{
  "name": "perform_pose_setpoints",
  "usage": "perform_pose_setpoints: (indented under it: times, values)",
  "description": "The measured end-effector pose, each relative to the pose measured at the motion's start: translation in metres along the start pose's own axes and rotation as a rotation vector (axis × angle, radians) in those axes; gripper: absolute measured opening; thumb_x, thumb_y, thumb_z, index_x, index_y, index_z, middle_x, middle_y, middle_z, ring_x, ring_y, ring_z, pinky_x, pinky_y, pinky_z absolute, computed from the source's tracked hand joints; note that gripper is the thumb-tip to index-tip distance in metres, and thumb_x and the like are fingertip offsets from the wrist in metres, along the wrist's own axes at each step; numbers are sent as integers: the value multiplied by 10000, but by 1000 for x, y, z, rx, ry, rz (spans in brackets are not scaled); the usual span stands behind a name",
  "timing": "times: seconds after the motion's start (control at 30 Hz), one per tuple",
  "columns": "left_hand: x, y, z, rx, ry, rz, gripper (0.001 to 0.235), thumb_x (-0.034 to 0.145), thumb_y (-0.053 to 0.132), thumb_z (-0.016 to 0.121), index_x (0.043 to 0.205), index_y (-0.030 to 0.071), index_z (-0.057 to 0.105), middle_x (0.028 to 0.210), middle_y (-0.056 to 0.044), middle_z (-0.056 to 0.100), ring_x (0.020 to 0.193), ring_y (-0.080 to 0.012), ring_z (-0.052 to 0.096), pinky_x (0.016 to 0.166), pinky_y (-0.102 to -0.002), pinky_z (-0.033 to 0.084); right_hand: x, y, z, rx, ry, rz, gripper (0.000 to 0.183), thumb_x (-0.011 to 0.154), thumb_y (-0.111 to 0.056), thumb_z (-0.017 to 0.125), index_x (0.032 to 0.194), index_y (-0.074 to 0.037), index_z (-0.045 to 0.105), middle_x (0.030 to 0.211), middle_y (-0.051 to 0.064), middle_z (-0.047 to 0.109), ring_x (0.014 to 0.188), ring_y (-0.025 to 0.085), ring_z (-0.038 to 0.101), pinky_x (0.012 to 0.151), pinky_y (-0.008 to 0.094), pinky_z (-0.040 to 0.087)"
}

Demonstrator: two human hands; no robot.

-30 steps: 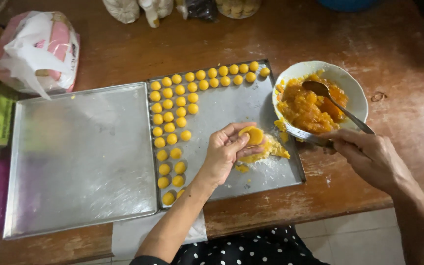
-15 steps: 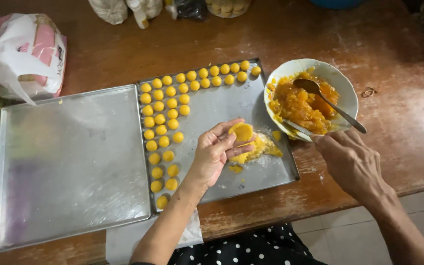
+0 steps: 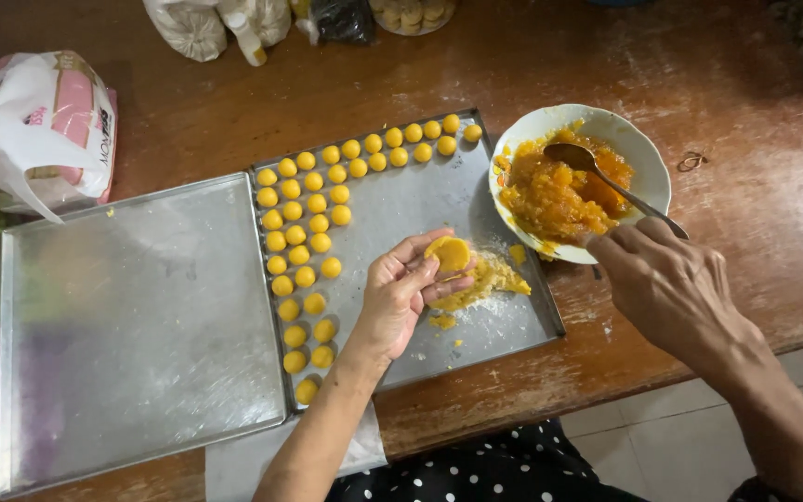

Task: The person takes a small portion of yellow dough, flattens it in their palm, and uses a spoon to add a small amount of orange filling from a bowl. They then fold the dough around the filling and roll it between their palms to form a smooth ball, which is placed on a metal tray alongside other finished balls.

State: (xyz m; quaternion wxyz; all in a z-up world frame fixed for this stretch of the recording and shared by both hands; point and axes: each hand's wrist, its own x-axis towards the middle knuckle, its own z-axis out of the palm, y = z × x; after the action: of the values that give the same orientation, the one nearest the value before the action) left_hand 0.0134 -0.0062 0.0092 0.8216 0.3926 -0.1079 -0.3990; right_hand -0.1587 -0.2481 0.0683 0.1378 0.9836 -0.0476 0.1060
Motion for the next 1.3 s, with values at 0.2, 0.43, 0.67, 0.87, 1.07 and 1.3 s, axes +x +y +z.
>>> perform_pose_setpoints:
  times: [0.2,0.43,0.67,0.87,1.07,1.3]
  values:
    - [2,-3,-1,14,12,-1,398,957,18,576,1337,-100,587,1129,-231,700,1052,-445,726,939,-482,640,-16,0,-23,-2,-29,111,305,916,28,588,1097,-189,703,937,-22,762,895,166,728,415,394,559]
    - [2,-5,-4,-1,-28,21,423,952,73,617,1345,-83,584,1164,-245,698,1069,-464,717,952,-498,632,-20,-7,4,77,-153,196,122,1037,-120,540,1041,-170,652,916,25,782,738,207,754,453,408,613]
    - [2,-5,-3,-9,-13,9,417,953,39,599,1348,-93,579,1154,-227,692,1068,-468,716,952,-492,632,-18,-8,12,232,-108,217,116,1029,-171,573,1074,-182,680,910,30,771,687,242,724,466,432,548]
    - [1,-5,0,-6,-20,11,397,972,26,593,1352,-90,579,1107,-224,700,1060,-465,721,938,-463,639,-15,-5,15,262,-172,298,146,1013,-254,581,1097,-241,700,906,54,772,722,318,719,535,489,536]
    - [1,-3,-2,4,-28,22,386,977,22,588,1346,-90,589,1093,-198,698,1044,-457,727,933,-460,646,-16,-9,7,180,-185,281,162,1062,-183,538,1116,-189,691,876,38,773,673,228,718,479,422,582]
    - [0,-2,-1,-7,-23,15,372,981,-1,568,1341,-92,595,1109,-218,688,1065,-469,719,930,-453,646,-13,-13,7,226,-177,282,235,1032,-181,549,1197,-198,715,1055,54,787,777,287,774,505,492,602]
